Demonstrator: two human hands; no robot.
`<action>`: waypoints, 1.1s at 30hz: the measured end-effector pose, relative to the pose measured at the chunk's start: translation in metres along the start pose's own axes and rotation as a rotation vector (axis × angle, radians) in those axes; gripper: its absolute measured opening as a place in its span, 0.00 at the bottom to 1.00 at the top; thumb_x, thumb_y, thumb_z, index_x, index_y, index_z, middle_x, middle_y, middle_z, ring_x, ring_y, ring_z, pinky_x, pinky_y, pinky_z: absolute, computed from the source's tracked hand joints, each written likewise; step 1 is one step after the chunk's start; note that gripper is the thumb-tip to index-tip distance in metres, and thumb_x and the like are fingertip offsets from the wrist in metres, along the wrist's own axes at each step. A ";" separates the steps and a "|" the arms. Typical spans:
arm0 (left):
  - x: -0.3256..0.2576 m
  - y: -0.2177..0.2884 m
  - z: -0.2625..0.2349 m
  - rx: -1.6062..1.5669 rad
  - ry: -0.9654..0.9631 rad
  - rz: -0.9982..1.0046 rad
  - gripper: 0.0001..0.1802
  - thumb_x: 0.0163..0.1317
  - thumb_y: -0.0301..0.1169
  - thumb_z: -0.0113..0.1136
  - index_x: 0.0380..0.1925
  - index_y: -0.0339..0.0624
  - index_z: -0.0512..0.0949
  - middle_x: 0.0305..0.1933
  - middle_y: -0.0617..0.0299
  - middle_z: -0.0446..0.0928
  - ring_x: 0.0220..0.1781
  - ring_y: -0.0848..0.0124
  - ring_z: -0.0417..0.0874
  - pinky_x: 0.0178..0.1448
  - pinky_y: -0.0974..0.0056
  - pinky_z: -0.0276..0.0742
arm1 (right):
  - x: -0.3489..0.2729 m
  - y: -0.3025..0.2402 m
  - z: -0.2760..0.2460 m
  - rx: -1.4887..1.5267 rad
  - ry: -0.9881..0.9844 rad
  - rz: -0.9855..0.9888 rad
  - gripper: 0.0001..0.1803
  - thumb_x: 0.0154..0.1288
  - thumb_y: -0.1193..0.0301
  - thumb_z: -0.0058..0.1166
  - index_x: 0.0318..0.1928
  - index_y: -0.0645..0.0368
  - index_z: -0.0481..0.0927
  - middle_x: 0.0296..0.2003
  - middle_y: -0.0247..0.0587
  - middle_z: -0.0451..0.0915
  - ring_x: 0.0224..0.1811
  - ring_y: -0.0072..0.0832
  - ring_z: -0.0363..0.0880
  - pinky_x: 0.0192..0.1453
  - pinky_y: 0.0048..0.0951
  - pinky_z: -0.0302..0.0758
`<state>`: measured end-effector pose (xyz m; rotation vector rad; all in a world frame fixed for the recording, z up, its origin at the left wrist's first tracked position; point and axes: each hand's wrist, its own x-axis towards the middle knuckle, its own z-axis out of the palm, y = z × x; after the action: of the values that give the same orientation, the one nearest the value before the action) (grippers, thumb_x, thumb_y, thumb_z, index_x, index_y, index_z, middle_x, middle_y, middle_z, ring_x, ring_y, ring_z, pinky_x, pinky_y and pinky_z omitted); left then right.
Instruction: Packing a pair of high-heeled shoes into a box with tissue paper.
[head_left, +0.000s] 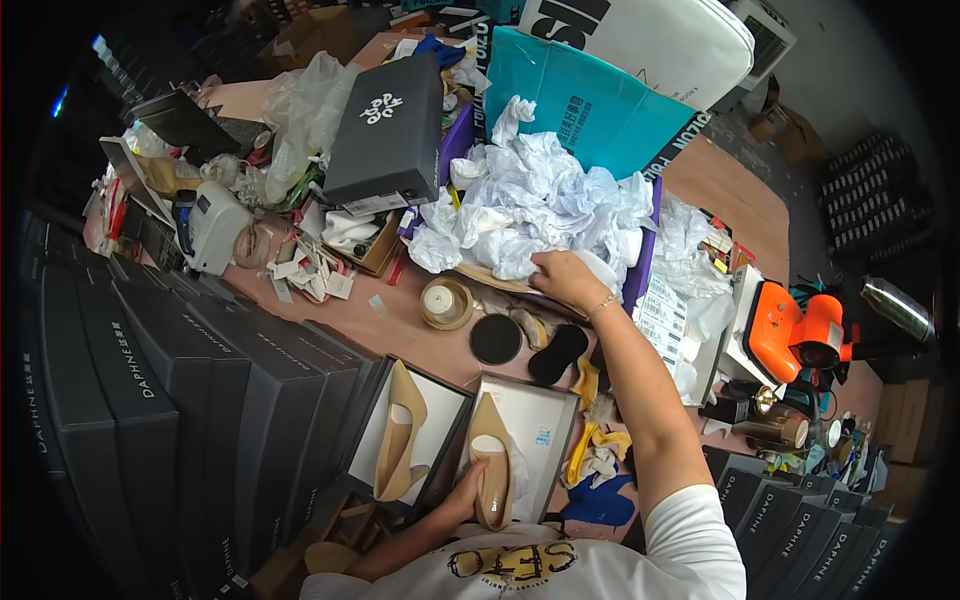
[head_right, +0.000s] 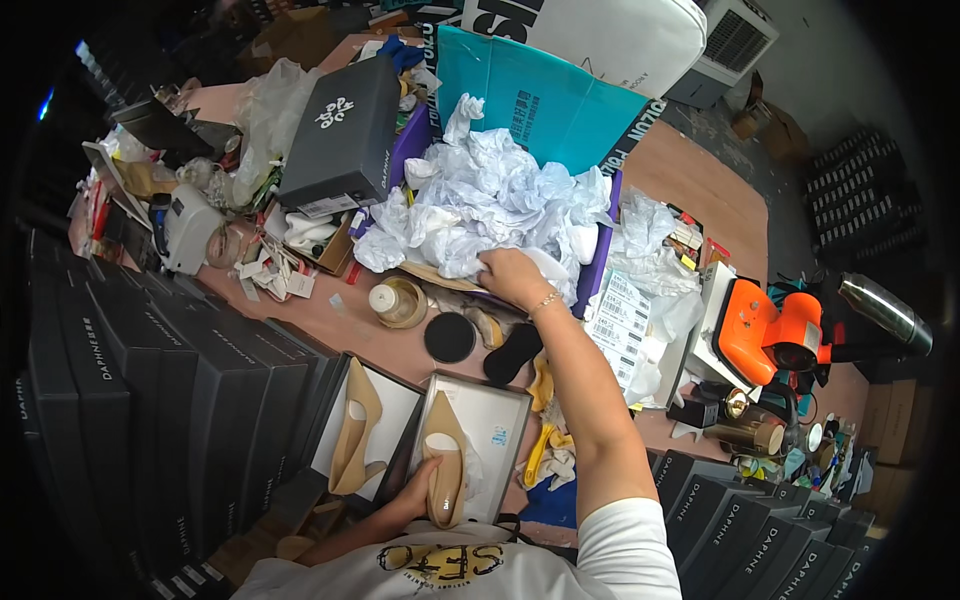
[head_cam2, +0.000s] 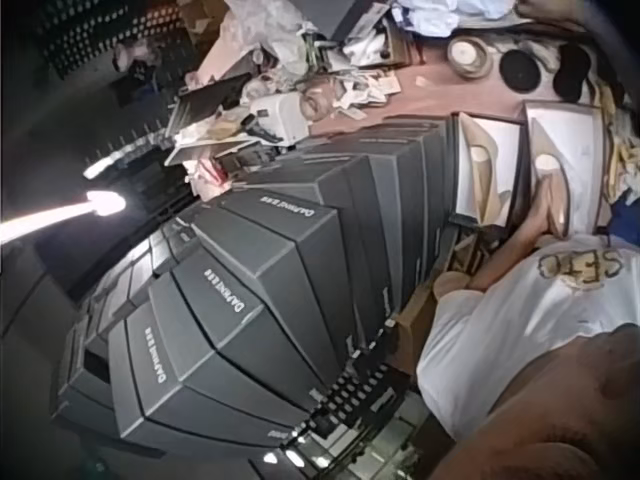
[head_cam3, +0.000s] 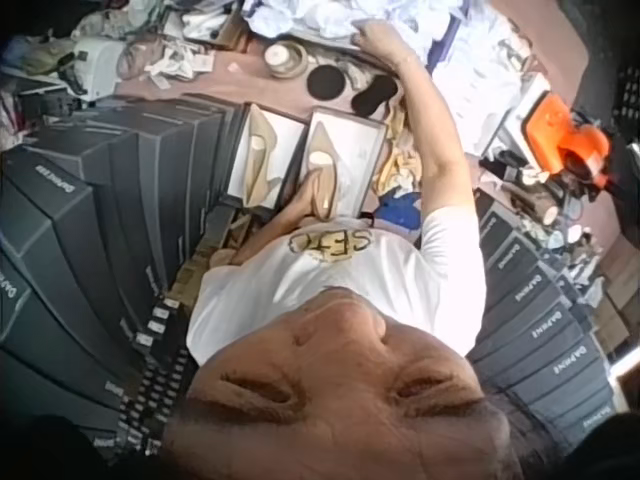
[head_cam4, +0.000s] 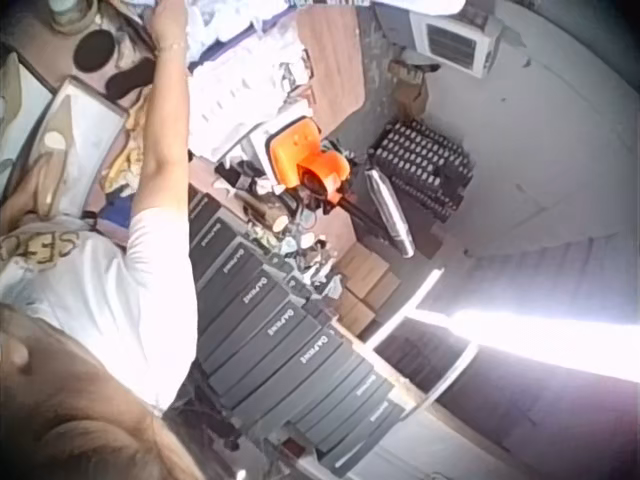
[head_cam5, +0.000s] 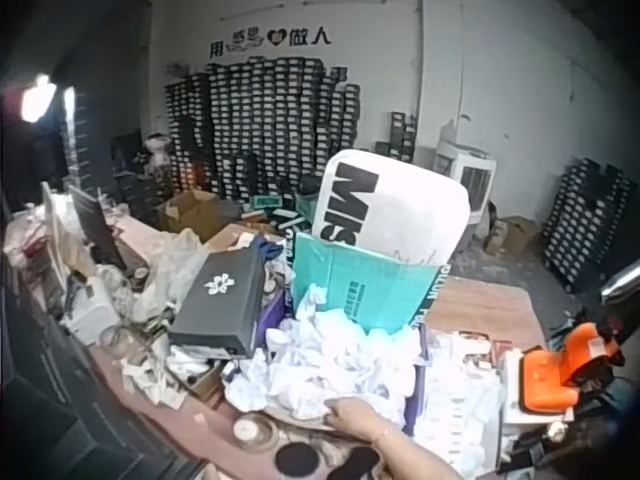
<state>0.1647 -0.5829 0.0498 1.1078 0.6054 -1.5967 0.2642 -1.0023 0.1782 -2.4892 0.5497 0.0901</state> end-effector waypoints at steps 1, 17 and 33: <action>0.003 0.001 0.000 -0.001 -0.001 0.006 0.26 0.66 0.47 0.45 0.54 0.40 0.69 0.44 0.48 0.76 0.43 0.55 0.81 0.47 0.51 0.78 | -0.001 -0.004 -0.010 0.053 0.044 0.002 0.13 0.57 0.66 0.54 0.35 0.65 0.78 0.34 0.56 0.80 0.36 0.50 0.79 0.45 0.45 0.74; -0.146 0.055 0.050 1.286 0.000 0.828 0.46 0.62 0.42 0.58 0.71 0.40 0.41 0.70 0.41 0.52 0.71 0.54 0.57 0.68 0.58 0.60 | -0.180 -0.062 0.021 0.604 0.354 0.090 0.18 0.60 0.73 0.56 0.51 0.63 0.74 0.38 0.44 0.80 0.35 0.31 0.79 0.41 0.30 0.76; -0.138 0.055 0.104 0.583 -0.030 1.084 0.15 0.70 0.37 0.51 0.44 0.35 0.76 0.40 0.63 0.77 0.38 0.77 0.75 0.43 0.70 0.71 | -0.306 -0.184 0.051 0.277 0.498 -0.103 0.22 0.53 0.72 0.64 0.48 0.63 0.73 0.44 0.50 0.72 0.43 0.44 0.75 0.45 0.36 0.74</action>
<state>0.1820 -0.6216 0.2258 1.4590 -0.4984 -0.8053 0.0623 -0.7252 0.2890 -2.2553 0.5845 -0.6185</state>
